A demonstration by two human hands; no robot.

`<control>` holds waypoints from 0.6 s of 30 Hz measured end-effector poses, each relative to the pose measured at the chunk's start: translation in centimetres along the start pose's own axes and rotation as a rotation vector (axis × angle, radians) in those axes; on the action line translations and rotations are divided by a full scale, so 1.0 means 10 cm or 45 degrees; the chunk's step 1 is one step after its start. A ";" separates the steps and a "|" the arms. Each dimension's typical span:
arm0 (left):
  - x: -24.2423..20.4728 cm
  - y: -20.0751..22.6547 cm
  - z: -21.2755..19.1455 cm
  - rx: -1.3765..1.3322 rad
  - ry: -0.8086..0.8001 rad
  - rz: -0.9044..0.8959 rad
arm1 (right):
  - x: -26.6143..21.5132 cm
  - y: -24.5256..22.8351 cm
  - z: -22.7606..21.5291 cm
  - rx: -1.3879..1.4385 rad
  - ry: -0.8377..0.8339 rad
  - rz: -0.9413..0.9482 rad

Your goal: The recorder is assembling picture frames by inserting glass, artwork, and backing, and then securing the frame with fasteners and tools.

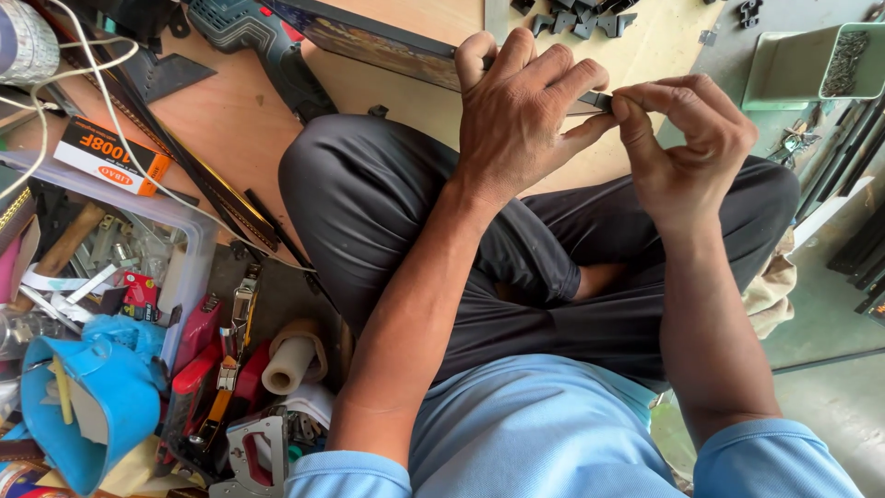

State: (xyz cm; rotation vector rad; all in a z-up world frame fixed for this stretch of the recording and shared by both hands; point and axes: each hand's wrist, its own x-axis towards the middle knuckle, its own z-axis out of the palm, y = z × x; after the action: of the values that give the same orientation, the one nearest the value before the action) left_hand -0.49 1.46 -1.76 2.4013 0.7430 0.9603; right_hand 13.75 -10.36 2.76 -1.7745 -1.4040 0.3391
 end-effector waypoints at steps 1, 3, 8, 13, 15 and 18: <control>-0.01 -0.01 0.01 0.002 0.000 0.008 | -0.02 0.02 0.02 -0.043 0.018 -0.053; -0.02 0.00 0.00 0.003 -0.006 0.011 | -0.05 0.01 0.05 -0.095 0.045 -0.085; 0.00 0.01 -0.03 0.012 -0.017 0.009 | -0.01 0.01 0.10 -0.212 0.127 -0.161; 0.02 0.03 -0.06 0.004 -0.044 -0.023 | 0.01 -0.05 0.08 -0.436 0.098 -0.299; 0.01 0.03 -0.06 -0.001 -0.056 -0.031 | 0.00 -0.08 0.10 -0.453 0.099 -0.269; 0.03 0.04 -0.07 -0.003 -0.059 -0.025 | 0.00 -0.09 0.10 -0.453 0.124 -0.225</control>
State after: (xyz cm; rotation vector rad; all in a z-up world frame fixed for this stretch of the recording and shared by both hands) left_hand -0.70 1.52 -0.88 2.4012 0.7470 0.8944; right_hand 12.44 -9.91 2.82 -1.8980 -1.6113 -0.0972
